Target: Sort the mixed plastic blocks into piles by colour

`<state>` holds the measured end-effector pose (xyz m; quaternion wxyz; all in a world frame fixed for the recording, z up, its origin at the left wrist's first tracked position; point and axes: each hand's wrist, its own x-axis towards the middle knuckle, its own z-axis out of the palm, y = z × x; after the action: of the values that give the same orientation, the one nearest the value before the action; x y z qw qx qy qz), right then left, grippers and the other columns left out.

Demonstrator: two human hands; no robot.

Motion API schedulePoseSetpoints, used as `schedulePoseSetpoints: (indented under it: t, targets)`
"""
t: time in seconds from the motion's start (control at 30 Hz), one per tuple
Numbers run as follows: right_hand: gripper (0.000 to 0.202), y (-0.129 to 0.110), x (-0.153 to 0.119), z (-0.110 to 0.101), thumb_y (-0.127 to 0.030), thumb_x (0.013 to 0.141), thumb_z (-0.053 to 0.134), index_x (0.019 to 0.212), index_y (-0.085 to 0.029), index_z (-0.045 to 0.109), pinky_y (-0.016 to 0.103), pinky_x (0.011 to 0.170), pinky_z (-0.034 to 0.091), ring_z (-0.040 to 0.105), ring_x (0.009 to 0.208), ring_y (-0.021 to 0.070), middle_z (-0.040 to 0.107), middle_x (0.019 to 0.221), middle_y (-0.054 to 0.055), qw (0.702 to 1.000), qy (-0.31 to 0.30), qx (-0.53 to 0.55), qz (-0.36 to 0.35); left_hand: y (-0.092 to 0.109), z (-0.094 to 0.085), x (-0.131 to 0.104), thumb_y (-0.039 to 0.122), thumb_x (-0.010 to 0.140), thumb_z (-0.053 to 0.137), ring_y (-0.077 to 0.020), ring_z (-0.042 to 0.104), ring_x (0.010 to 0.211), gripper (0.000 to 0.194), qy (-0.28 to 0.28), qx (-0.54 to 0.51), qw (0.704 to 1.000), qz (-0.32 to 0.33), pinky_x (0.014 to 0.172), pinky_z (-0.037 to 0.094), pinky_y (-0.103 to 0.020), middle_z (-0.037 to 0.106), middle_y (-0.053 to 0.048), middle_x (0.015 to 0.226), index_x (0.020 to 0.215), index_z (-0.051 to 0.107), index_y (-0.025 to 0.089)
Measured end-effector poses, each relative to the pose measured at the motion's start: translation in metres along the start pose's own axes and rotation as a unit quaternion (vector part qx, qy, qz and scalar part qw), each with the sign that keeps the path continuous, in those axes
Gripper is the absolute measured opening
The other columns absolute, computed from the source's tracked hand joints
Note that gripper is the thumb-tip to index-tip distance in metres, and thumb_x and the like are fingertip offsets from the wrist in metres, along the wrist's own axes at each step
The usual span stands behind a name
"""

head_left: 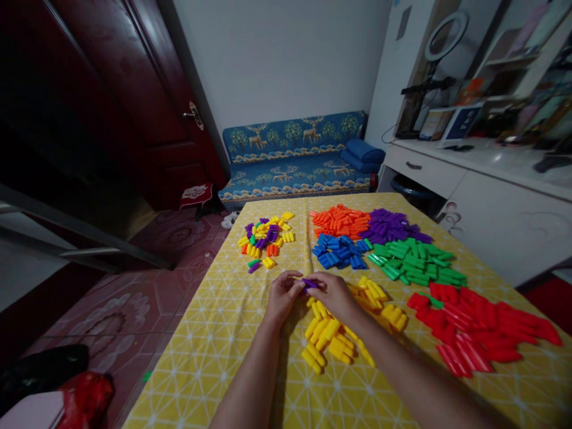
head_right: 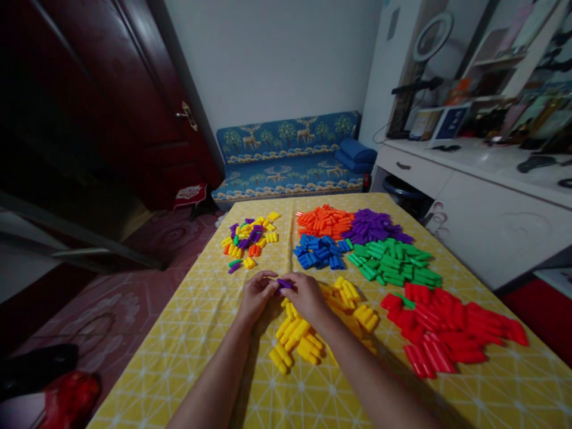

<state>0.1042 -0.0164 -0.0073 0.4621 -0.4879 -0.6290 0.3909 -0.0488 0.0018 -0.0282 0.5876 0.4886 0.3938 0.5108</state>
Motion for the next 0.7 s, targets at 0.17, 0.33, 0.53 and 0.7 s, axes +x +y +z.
schedulePoseSetpoints:
  t: [0.17, 0.33, 0.53, 0.7]
  targets:
    - [0.017, 0.009, 0.014, -0.033, -0.024, 0.064, 0.070, 0.080, -0.017, 0.072, 0.028, 0.060, 0.056, 0.068, 0.063, 0.0175, 0.073, 0.072, 0.003, 0.997, 0.030, 0.050, 0.046, -0.006, 0.001, 0.000, 0.041, 0.065, 0.079, -0.0116, 0.061, 0.052, 0.036, 0.011, 0.000, 1.000, -0.008, 0.055, 0.051, -0.023, 0.066, 0.000, 0.061, 0.084, 0.062, 0.015]
    - [0.029, 0.024, 0.048, -0.106, -0.034, 0.058, 0.079, 0.078, -0.016, 0.068, 0.026, 0.047, 0.052, 0.060, 0.049, 0.0149, 0.065, 0.057, 0.001, 0.966, 0.233, 0.077, 0.081, -0.011, -0.001, 0.004, 0.039, 0.069, 0.076, -0.0103, 0.059, 0.052, 0.030, 0.025, 0.038, 0.999, 0.009, 0.054, 0.048, -0.021, 0.065, 0.000, 0.061, 0.080, 0.066, 0.013]
    - [0.038, 0.034, 0.074, -0.172, -0.033, 0.064, 0.074, 0.095, -0.016, 0.061, 0.033, 0.066, 0.058, 0.067, 0.068, 0.0161, 0.065, 0.079, 0.005, 0.907, 0.404, 0.102, 0.066, -0.014, -0.003, 0.008, 0.039, 0.071, 0.074, -0.0110, 0.059, 0.053, 0.028, 0.025, 0.057, 0.998, 0.022, 0.055, 0.048, -0.022, 0.065, -0.001, 0.062, 0.083, 0.067, 0.014]
    - [0.050, 0.022, 0.054, -0.128, -0.032, 0.067, 0.071, 0.113, -0.017, 0.058, 0.036, 0.079, 0.057, 0.067, 0.092, 0.0208, 0.063, 0.116, 0.013, 0.910, 0.399, 0.111, 0.027, -0.009, 0.001, 0.006, 0.039, 0.072, 0.070, -0.0123, 0.059, 0.054, 0.025, 0.041, 0.082, 0.996, 0.019, 0.056, 0.048, -0.023, 0.065, -0.001, 0.064, 0.080, 0.067, 0.016]
